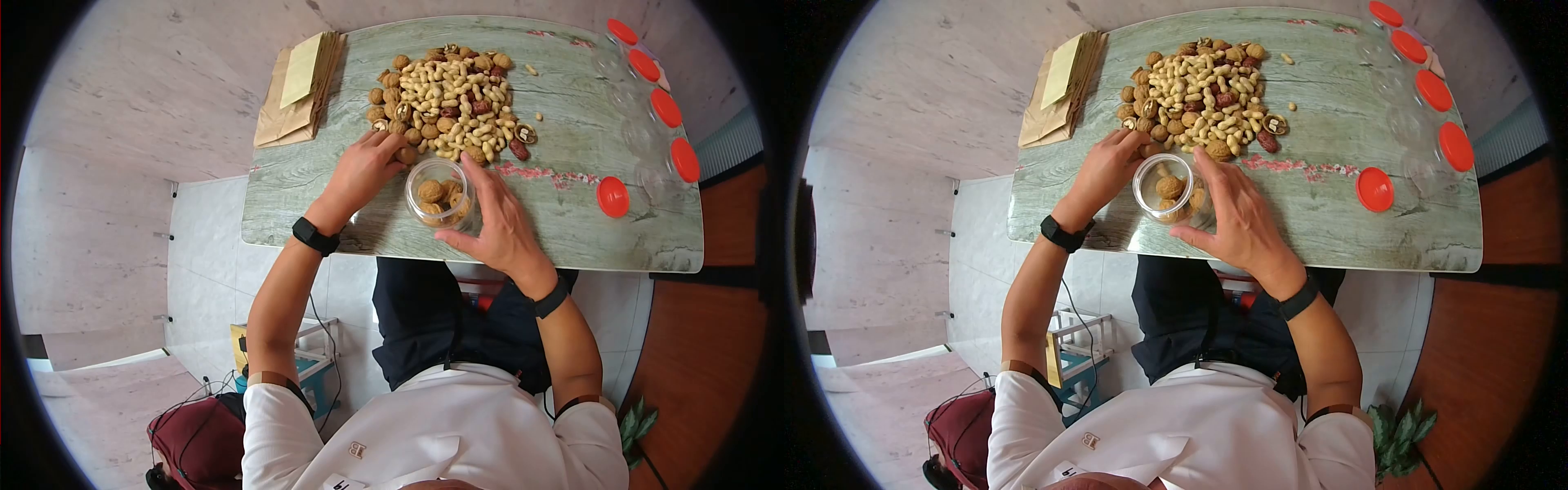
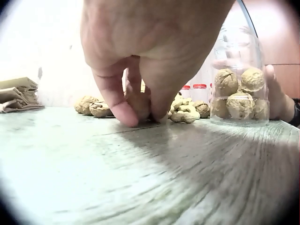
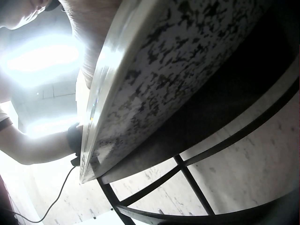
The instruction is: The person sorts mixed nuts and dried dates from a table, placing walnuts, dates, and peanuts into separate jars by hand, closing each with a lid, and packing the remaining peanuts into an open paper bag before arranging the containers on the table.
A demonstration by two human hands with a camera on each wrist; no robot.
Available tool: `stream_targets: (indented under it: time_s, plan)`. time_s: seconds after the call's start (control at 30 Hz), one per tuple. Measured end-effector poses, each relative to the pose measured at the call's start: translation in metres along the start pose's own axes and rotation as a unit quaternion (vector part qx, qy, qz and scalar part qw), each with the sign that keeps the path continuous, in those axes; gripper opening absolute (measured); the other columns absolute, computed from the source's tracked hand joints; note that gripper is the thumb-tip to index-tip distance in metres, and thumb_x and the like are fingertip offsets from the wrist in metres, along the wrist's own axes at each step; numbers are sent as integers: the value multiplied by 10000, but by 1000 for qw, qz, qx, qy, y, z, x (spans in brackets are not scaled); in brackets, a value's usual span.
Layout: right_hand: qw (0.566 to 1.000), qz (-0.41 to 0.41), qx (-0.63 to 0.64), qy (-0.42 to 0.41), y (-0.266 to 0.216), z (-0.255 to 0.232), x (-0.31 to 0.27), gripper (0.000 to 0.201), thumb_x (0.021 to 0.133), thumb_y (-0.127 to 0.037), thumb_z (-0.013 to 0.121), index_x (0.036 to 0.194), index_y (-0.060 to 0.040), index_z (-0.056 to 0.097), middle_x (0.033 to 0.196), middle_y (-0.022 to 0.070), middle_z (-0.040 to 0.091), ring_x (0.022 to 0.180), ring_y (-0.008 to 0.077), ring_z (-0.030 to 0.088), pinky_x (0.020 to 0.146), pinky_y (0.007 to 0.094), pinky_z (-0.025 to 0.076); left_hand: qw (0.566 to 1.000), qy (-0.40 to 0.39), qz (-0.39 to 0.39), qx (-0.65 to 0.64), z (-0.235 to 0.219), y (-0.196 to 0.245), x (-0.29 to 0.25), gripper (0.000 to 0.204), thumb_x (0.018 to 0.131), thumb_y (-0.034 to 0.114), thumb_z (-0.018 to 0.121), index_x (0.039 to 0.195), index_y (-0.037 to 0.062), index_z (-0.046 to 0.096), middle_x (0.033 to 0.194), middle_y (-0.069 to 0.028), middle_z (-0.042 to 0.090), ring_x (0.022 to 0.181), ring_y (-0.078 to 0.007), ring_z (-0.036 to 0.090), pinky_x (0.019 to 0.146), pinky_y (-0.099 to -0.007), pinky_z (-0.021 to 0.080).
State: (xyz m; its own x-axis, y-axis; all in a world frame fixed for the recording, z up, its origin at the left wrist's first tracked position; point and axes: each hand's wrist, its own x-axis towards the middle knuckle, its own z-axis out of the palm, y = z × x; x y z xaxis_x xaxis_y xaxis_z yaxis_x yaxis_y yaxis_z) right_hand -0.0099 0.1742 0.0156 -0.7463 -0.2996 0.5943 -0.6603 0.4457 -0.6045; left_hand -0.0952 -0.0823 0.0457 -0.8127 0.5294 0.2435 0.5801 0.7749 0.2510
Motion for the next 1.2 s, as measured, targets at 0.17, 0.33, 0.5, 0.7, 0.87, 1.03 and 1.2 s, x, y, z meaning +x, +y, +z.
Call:
stream_targets:
  time_s: [0.17,0.33,0.5,0.7,0.87,1.03,1.2]
  plan:
    - [1000,7,1,-3,-2,0,1,1038,796,-429,868,1564,18,332,1349,239,591,1214,388,594,1068,482,467,999,20,27,2,0,-3,-3,269,830,122,762,1060,88,627,988,-99,684,969,-347,647,822,-441,549]
    - [1000,5,3,-3,0,0,0,1035,798,-436,866,1561,20,336,1354,241,587,1216,391,593,1073,481,464,994,35,-1,-108,0,-1,-6,273,808,89,783,1034,84,630,987,-85,705,955,-324,666,807,-419,557]
    - [1000,1,0,0,0,2,0,1034,799,-434,865,1560,23,335,1351,241,590,1215,390,594,1077,482,462,993,0,-54,-101,-2,-2,-8,302,796,69,805,1048,82,640,939,-91,714,888,-276,700,756,-385,567]
    - [1000,10,3,-6,1,0,-1,1030,799,-425,866,1561,21,335,1354,240,589,1217,390,591,1077,483,461,971,73,-81,-214,2,-17,-15,327,820,25,827,1092,48,648,916,-35,679,893,-107,661,700,-284,566]
    - [1000,10,19,-4,0,1,-1,1033,790,-403,873,1562,21,334,1369,240,584,1225,392,586,1078,487,460,949,74,-93,-293,-63,38,-14,327,849,-31,789,1120,42,620,1145,-51,669,1080,-121,631,797,-248,614]
    - [1000,16,19,-6,0,2,-1,1037,779,-380,883,1562,23,335,1370,242,581,1225,399,584,1077,491,461,979,-24,-13,-204,-113,91,-1,304,813,-38,792,1066,43,644,1087,-28,666,897,-93,657,664,-265,566]
    - [1000,14,13,0,-1,0,-1,1037,772,-363,889,1562,19,338,1358,245,584,1214,408,586,1068,495,465,985,-93,21,-141,-108,103,11,302,791,-24,816,1033,29,643,993,-46,595,775,-136,650,620,-278,534]
